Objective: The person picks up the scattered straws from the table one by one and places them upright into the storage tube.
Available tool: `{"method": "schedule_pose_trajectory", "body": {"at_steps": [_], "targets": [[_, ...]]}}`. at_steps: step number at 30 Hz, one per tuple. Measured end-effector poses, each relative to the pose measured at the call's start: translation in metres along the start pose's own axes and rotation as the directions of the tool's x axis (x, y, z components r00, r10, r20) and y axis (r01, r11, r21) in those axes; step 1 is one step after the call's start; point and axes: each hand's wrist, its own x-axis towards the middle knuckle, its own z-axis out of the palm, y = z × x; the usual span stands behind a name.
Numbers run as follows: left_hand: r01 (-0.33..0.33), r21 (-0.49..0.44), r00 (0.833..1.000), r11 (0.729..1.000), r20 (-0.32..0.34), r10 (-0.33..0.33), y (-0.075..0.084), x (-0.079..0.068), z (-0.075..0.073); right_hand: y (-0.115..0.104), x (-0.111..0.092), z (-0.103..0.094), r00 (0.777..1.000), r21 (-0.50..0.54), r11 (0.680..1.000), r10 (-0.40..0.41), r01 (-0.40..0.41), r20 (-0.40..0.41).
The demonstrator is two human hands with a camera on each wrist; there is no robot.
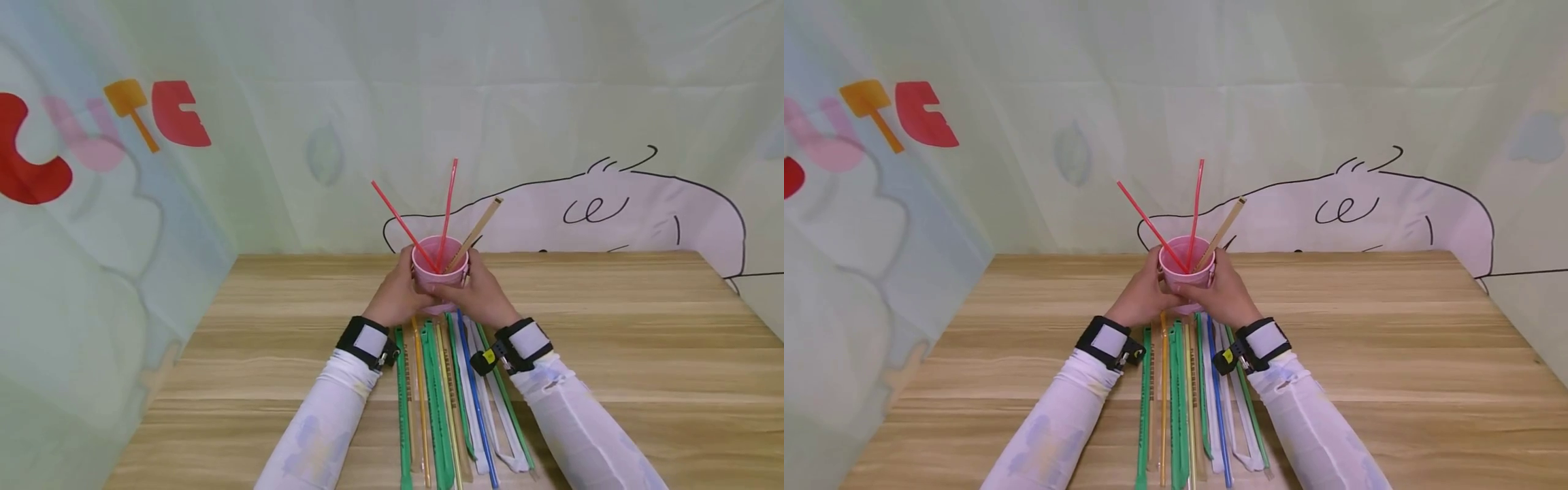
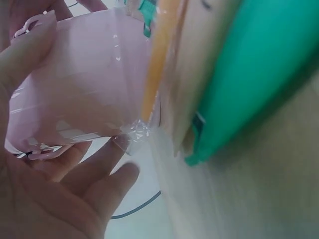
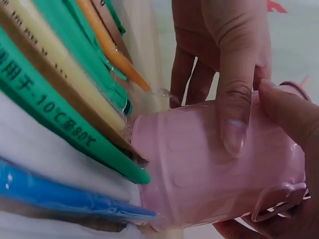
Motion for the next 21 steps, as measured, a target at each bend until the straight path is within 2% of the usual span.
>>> {"method": "schedule_pose_trajectory", "body": {"at_steps": [8, 15, 18, 21], "targets": [[0.022, 0.087, 1.0, 0.996, -0.014, -0.021, 0.004, -0.003, -0.002, 0.001, 0.001, -0.001, 0.999, 0.018, 1.0, -0.019, 0.019, 0.049], [0.001, 0.114, 0.999, 0.993, 0.038, -0.005, 0.008, -0.007, -0.01, 0.004, 0.001, -0.003, 0.998, -0.012, 0.999, -0.031, 0.032, 0.047], [0.04, 0.187, 0.997, 0.981, 0.05, -0.05, 0.01, -0.013, -0.019, 0.004, 0.0, -0.003, 0.998, -0.002, 0.999, -0.038, 0.038, 0.056], [0.1, 0.283, 0.989, 0.954, 0.073, -0.125, 0.013, -0.025, -0.03, 0.003, 0.0, -0.002, 0.998, 0.02, 0.999, -0.032, 0.031, 0.059]]}}
